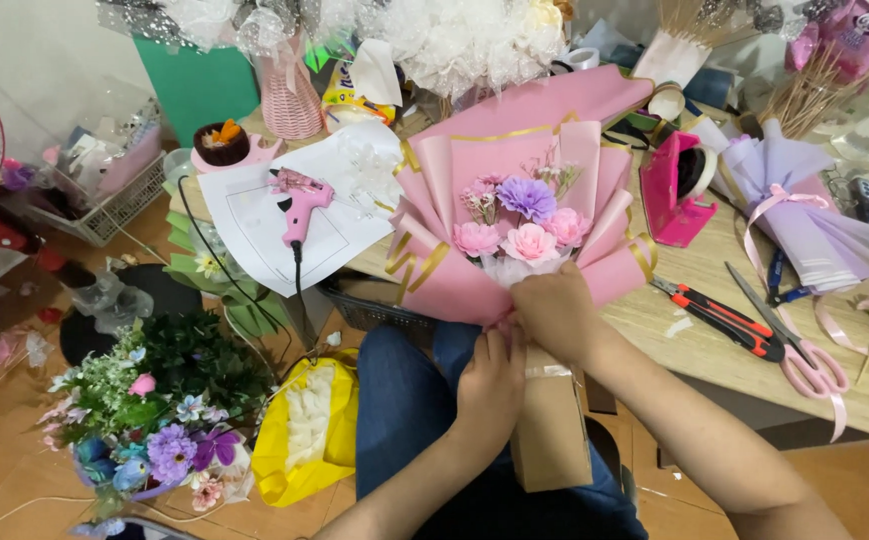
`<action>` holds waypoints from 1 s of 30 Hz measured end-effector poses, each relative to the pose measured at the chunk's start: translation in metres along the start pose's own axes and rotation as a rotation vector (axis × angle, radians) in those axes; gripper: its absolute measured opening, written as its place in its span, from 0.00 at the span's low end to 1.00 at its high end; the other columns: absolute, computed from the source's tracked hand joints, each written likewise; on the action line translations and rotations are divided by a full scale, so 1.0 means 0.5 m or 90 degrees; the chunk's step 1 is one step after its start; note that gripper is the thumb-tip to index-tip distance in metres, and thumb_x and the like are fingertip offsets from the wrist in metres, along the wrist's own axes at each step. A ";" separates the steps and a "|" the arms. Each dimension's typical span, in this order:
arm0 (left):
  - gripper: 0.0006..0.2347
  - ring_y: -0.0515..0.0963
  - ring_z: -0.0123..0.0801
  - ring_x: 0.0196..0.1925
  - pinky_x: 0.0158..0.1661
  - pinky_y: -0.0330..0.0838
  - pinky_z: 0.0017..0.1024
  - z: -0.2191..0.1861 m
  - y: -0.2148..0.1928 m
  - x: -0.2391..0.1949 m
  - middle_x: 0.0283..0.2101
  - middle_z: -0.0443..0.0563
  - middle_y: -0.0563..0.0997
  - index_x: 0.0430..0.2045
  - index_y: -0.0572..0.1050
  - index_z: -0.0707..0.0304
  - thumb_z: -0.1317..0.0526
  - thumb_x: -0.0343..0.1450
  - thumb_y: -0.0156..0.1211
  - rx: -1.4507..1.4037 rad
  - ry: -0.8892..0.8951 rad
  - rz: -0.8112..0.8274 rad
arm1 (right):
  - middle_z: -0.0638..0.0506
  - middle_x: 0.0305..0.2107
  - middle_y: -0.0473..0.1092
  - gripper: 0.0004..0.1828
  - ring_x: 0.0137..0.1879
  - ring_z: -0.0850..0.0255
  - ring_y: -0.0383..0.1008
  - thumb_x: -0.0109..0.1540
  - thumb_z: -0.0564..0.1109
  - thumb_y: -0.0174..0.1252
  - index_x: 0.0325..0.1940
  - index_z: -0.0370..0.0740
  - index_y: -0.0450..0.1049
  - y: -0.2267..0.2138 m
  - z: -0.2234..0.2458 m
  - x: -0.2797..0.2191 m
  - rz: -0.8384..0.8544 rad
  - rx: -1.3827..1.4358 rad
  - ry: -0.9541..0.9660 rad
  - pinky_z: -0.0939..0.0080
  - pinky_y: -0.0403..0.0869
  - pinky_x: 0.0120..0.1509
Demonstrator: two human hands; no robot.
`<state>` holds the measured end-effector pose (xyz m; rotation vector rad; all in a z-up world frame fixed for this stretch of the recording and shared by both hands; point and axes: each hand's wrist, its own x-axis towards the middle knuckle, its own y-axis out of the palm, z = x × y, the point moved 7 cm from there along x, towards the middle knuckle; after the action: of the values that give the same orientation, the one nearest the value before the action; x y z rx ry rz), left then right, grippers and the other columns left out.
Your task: Shaping and securing the decorative paper wrap around a small floral bouquet using tape.
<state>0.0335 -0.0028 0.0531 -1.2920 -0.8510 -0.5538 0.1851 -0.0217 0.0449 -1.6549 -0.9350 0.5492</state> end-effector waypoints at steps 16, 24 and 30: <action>0.17 0.76 0.33 0.42 0.32 0.71 0.17 -0.003 0.042 -0.027 0.41 0.52 0.74 0.59 0.71 0.60 0.61 0.74 0.53 -0.007 -0.015 0.104 | 0.64 0.08 0.57 0.18 0.18 0.67 0.57 0.44 0.36 0.56 0.10 0.59 0.60 0.016 0.009 0.016 -0.242 -0.267 -0.055 0.62 0.59 0.34; 0.21 0.75 0.30 0.40 0.29 0.70 0.15 0.000 0.042 -0.021 0.36 0.46 0.72 0.62 0.70 0.57 0.62 0.70 0.52 -0.006 -0.018 0.106 | 0.56 0.29 0.77 0.10 0.41 0.55 0.77 0.61 0.54 0.53 0.31 0.53 0.77 -0.022 -0.023 0.039 0.303 0.010 0.023 0.53 0.60 0.59; 0.17 0.75 0.35 0.40 0.30 0.73 0.18 0.001 0.040 -0.024 0.38 0.53 0.74 0.55 0.74 0.62 0.65 0.70 0.55 -0.044 -0.017 0.085 | 0.54 0.19 0.70 0.13 0.30 0.56 0.67 0.59 0.49 0.48 0.20 0.48 0.68 -0.088 0.009 0.020 0.392 0.065 -0.002 0.56 0.64 0.48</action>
<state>0.0417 0.0008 0.0319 -1.4103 -0.7665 -0.4640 0.1746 -0.0073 0.0866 -1.8414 -0.3731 0.9916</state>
